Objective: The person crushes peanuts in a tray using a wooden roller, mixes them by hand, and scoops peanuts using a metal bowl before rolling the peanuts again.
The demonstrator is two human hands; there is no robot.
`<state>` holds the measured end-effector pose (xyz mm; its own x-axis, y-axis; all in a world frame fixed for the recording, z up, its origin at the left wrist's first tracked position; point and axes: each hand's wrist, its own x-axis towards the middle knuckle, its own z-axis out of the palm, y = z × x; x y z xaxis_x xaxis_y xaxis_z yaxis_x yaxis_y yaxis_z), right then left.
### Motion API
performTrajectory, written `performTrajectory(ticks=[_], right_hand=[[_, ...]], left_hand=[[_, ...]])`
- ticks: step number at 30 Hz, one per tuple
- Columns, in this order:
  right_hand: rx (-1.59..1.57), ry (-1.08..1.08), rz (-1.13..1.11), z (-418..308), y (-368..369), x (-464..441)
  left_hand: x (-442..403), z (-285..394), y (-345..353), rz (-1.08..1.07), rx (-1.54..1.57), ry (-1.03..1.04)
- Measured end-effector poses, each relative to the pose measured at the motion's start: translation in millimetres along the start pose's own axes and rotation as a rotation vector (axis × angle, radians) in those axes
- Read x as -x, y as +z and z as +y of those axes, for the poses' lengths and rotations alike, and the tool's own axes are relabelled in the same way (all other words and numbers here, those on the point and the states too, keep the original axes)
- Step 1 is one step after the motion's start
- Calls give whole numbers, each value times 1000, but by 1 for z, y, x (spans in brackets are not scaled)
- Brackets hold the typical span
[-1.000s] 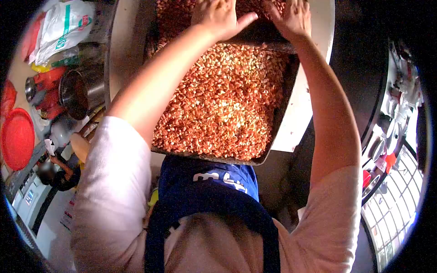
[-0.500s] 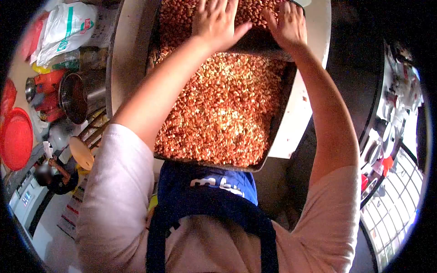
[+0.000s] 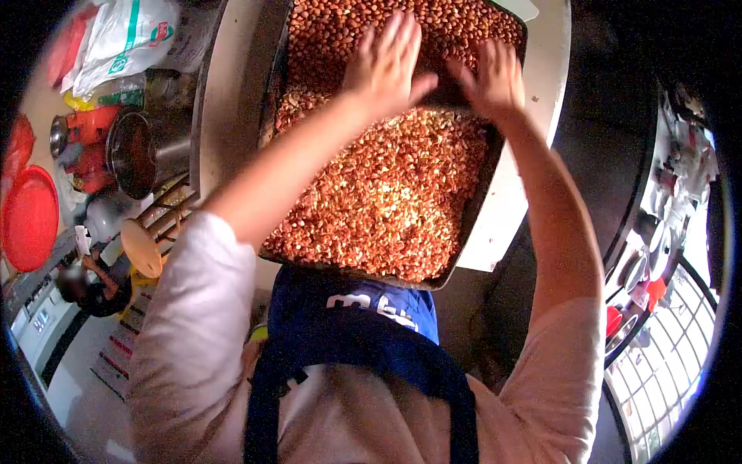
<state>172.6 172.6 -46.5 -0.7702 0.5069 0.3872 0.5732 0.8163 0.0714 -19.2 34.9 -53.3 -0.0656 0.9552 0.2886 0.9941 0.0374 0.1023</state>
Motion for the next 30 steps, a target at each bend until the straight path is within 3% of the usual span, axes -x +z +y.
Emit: performTrajectory(ticks=[1, 3, 5, 7, 9, 11, 13, 14, 17, 19, 20, 21, 23, 25, 26, 27, 28, 29, 30], right_hand=[[-109, -17, 40, 19, 10, -27], [-173, 136, -175, 31, 4, -61], [-106, 130, 72, 18, 8, -35], [89, 114, 84, 0, 12, 33], [-236, 239, -435, -42, -61, 59], [-260, 118, -155, -66, -66, 110], [-199, 130, -66, -84, -63, 141], [-208, 120, -38, -80, -52, 140], [-94, 149, -258, -24, -16, 60], [-134, 240, -216, 13, 3, -22], [-208, 247, -136, 26, 9, -45], [-174, 136, 32, 41, 35, -44], [-14, 200, -27, 23, 21, -33], [-62, 204, -153, 6, -1, 7], [95, 169, 9, -11, 2, 47], [-93, 152, -83, -23, -8, 77], [-275, 217, -333, -33, -42, 85], [-201, 112, -59, -44, -39, 109], [-245, 139, -144, -40, -41, 100]], left_hand=[[-27, -14, 5, 102, 95, -38], [-61, -20, -19, -173, -28, -245], [-50, -2, -60, -392, 197, -276], [-3, 10, -3, 110, 272, 0], [53, 33, -26, -102, 286, 19], [103, 43, -43, -197, 250, 117], [128, 42, -56, -275, 326, 174], [124, 39, -51, -203, 308, 190], [42, 16, -12, -38, 212, 38], [-23, -14, 8, 141, 232, 32], [-43, -15, -8, -78, -1, -64], [-48, -18, 5, 59, 37, -104], [-42, -6, -23, -283, 7, -226], [-1, 9, -13, 38, 214, -42], [21, 22, -20, -98, 142, -10], [51, 33, -28, -93, 242, 35], [83, 43, -40, -143, 191, 91], [100, 46, -46, -196, 131, 139], [96, 44, -45, -192, 184, 119]])
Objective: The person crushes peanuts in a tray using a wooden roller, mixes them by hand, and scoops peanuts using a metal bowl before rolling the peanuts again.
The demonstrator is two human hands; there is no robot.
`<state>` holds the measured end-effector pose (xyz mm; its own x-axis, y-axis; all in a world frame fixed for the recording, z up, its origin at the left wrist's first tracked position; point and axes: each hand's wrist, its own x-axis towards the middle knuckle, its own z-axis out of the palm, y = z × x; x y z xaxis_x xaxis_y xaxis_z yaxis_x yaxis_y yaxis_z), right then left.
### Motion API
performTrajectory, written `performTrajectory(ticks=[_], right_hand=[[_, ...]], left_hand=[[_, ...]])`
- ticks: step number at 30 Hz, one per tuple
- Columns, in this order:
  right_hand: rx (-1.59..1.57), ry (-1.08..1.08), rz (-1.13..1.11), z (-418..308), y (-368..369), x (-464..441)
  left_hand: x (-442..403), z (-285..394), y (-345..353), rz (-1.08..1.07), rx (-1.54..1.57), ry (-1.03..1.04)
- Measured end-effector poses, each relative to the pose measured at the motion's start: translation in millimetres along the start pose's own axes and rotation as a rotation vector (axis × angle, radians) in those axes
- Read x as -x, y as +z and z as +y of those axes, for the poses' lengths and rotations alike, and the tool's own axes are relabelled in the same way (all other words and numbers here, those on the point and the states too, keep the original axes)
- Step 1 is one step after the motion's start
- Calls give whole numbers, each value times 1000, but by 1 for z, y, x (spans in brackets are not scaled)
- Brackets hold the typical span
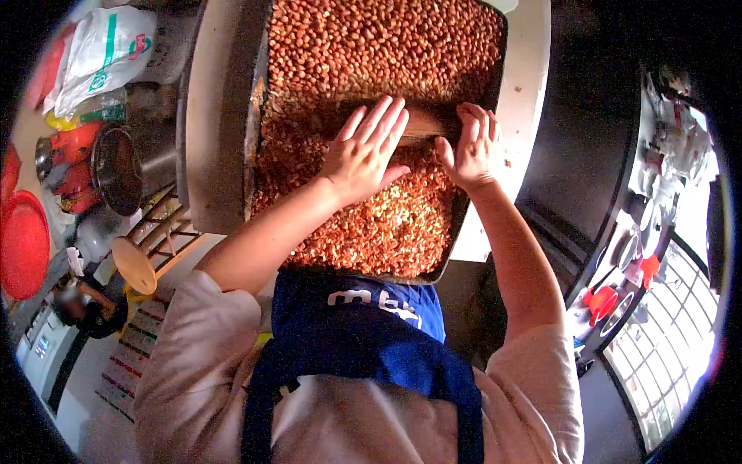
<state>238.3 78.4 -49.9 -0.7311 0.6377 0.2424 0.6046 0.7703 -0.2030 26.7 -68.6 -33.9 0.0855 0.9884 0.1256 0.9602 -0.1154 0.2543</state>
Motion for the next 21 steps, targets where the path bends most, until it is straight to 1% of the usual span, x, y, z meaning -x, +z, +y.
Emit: performTrajectory(ticks=[1, 2, 3, 4, 5, 7, 8, 9, 10, 11, 13, 15, 16, 17, 19, 20, 21], right_hand=[[-45, 37, -84, 3, -2, -7], [93, 15, -23, 13, 11, -33], [234, -6, 33, 29, 30, -68], [118, 32, 18, 38, 28, -107], [4, 67, 4, 44, 20, -146], [19, -27, 140, 50, 18, -180], [32, 0, 89, 45, 13, -178], [34, 12, 79, 44, 16, -156], [226, 5, 148, 41, 26, -125], [424, -4, 226, 37, 27, -98], [217, 61, -265, 9, -14, -47], [57, -7, -201, -12, -32, -33], [161, -25, -243, 7, -8, -34], [174, 38, -398, 2, -15, -52], [256, -39, -583, -19, -44, -90], [312, -41, -642, -38, -55, -104], [300, -53, -637, -53, -56, -109]], left_hand=[[-4, -2, 0, 3, 51, -13], [-29, -16, 13, 105, 101, -88], [-61, -32, 8, 27, -140, -163], [-87, -57, 14, 199, -71, -128], [-112, -78, 15, 303, -88, -139], [-140, -89, -15, 96, -271, -332], [-134, -85, -13, 123, -168, -333], [-124, -78, -9, 146, -63, -334], [-110, -67, 9, 415, 49, -183], [-91, -48, 4, 227, -30, -143], [-54, -13, 0, -53, 37, -158], [-38, -15, 18, -33, -259, -29], [-45, -23, 30, 120, -210, -36], [-55, -27, 19, 7, -114, -95], [-70, -29, -21, -302, 39, -179], [-66, -33, -30, -375, 37, -210], [-54, -40, -32, -378, 26, -223]])
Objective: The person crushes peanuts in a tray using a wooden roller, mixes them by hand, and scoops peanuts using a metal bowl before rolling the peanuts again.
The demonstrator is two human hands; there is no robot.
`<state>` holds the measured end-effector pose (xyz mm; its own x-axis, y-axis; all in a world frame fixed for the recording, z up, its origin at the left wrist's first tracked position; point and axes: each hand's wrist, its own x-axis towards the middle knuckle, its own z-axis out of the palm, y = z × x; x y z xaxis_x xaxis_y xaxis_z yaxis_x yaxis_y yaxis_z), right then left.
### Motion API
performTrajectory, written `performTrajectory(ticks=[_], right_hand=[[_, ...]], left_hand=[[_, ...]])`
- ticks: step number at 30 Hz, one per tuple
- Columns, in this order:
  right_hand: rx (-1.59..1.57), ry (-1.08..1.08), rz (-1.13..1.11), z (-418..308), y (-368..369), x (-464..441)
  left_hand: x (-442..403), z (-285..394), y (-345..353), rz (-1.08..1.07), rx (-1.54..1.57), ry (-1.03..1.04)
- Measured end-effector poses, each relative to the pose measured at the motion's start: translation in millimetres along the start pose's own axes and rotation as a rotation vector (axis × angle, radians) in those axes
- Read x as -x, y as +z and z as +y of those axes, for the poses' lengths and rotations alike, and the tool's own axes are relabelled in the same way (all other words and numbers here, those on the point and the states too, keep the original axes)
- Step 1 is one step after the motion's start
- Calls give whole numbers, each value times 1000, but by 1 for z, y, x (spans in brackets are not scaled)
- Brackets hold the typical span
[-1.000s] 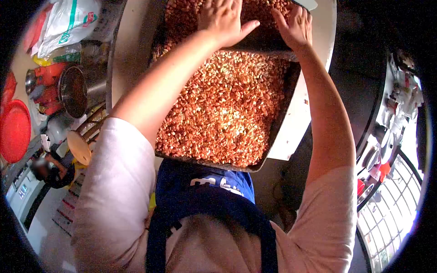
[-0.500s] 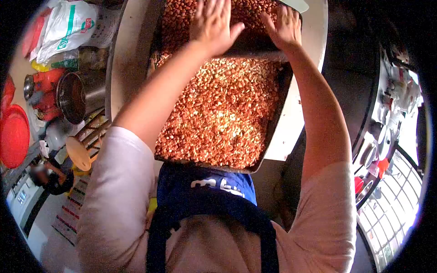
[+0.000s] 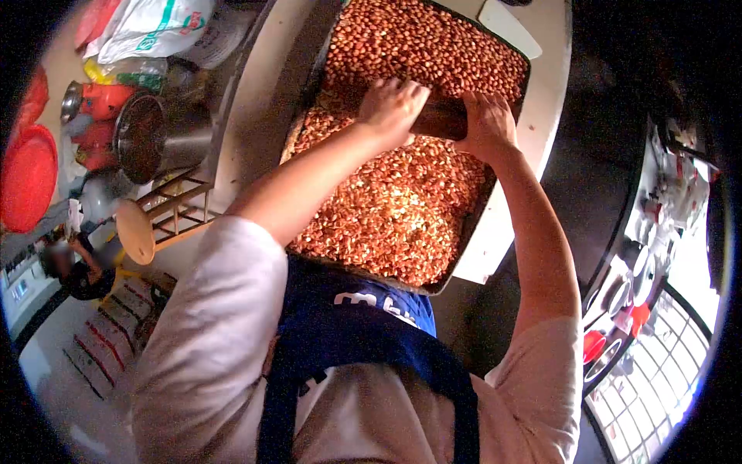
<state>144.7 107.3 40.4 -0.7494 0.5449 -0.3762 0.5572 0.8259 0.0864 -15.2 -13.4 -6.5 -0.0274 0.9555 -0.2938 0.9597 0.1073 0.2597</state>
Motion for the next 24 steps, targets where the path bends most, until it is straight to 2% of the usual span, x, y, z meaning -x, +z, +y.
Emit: performTrajectory(ticks=[2, 3, 6, 8, 9, 10, 12, 14, 16, 17, 18, 20, 21, 24], right_hand=[[-9, -59, -19, -25, -4, -3], [-40, -34, 123, -44, 10, -3], [-97, 13, 259, -98, 39, 6], [-242, -35, 523, -115, 73, 21], [-223, -7, 441, -120, 74, 25], [-232, -9, 438, -116, 67, 11], [-89, 65, 528, -98, 53, -31], [-113, 87, 691, -72, 35, -83], [-101, 146, 744, -52, 9, -107], [19, 225, 600, -54, -5, -105], [26, 234, 581, -56, -1, -105], [-94, 251, 508, -69, 16, -86], [-57, 248, 395, -79, 12, -64], [-217, 114, 362, -108, 43, -2]], left_hand=[[31, -32, 5, 263, 81, 16], [48, -43, -10, 213, 88, 4], [88, -83, 16, 360, 37, 53], [104, -85, 32, 405, 96, 61], [105, -88, 31, 424, 154, 104], [93, -89, 30, 488, 101, 108], [42, -108, 20, 496, -63, -25], [-17, -129, -1, 568, 27, -166], [-50, -151, -4, 653, 158, -151], [-42, -133, -33, 408, 83, -259], [-42, -135, -23, 399, 82, -263], [-31, -144, 3, 591, 7, -50], [-12, -134, 3, 581, 1, -17], [56, -106, 16, 479, 32, 65]])
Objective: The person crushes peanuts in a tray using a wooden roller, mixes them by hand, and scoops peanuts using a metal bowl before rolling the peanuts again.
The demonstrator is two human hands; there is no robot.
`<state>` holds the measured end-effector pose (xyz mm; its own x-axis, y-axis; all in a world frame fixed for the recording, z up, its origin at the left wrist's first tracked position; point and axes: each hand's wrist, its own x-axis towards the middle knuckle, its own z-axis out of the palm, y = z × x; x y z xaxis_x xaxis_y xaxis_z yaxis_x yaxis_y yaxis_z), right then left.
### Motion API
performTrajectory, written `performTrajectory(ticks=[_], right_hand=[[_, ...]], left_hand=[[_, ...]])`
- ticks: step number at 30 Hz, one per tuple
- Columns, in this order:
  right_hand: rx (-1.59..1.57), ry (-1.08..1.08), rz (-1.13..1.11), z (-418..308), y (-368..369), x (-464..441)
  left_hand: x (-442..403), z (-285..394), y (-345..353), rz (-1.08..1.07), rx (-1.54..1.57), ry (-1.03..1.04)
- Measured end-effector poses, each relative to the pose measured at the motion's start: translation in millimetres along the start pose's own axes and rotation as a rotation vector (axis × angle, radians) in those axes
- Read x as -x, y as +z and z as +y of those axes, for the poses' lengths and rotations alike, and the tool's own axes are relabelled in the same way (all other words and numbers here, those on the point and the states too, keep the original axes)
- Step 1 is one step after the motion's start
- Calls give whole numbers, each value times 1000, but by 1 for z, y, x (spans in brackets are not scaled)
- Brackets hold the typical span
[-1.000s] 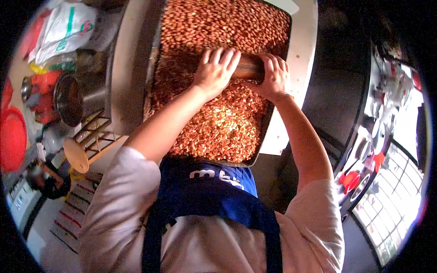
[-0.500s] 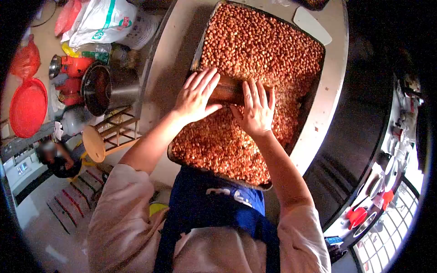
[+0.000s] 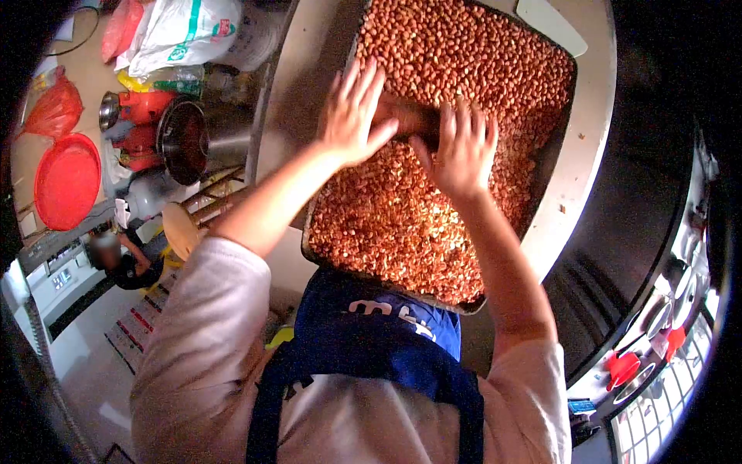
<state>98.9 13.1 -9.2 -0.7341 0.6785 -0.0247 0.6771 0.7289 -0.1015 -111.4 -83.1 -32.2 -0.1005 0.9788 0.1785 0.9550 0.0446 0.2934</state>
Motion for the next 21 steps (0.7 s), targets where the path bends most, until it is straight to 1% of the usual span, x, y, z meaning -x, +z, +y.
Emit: performTrajectory(ticks=[1, 2, 3, 4, 5, 6, 7, 8, 9, 10, 11, 12, 14, 15, 16, 17, 18, 20, 21], right_hand=[[-85, -94, 197, -2, 13, 25], [-58, -104, 154, -8, 15, 45], [-50, -137, 190, -10, 23, 57], [-37, -166, 229, -11, 23, 59], [-29, -178, 201, -7, 29, 49], [56, -112, -56, -8, 6, 21], [57, -53, -258, -4, -12, -14], [248, -70, 273, 11, 32, -36], [197, -7, 267, 19, 15, -70], [126, 23, 278, 30, 0, -96], [98, 65, 273, 39, -9, -114], [131, 38, 468, 47, -7, -122], [74, 182, 339, 46, 1, -101], [80, 213, 224, 41, -1, -79], [83, 168, 244, 40, 3, -54], [62, 214, 20, 34, -3, -35], [-13, 168, -70, 33, -5, -15], [20, 118, -53, 29, -8, 7], [50, 113, -35, 35, -5, -2]], left_hand=[[25, 5, 1, 2, 112, 35], [49, 9, 3, 33, 117, 87], [65, 16, -4, -44, 144, 61], [74, 18, -4, -67, 81, 41], [68, 12, 4, -8, 113, 70], [52, 9, 5, 45, 150, 96], [21, 0, -3, -35, -32, 68], [-16, -13, 1, -70, 0, -67], [-53, -29, 16, 25, 34, -193], [-79, -37, 16, 66, 14, -207], [-95, -55, 29, 95, -42, -156], [-106, -29, 8, -40, -137, -286], [-98, -33, 26, 73, -112, -79], [-81, -23, 31, 14, -103, -76], [-61, -9, 25, -70, -140, -30], [-39, 6, 19, -72, -63, 11], [-21, 19, 14, -72, 15, 61], [0, 31, 7, -93, 134, 71], [-2, 28, 14, -62, 146, 86]])
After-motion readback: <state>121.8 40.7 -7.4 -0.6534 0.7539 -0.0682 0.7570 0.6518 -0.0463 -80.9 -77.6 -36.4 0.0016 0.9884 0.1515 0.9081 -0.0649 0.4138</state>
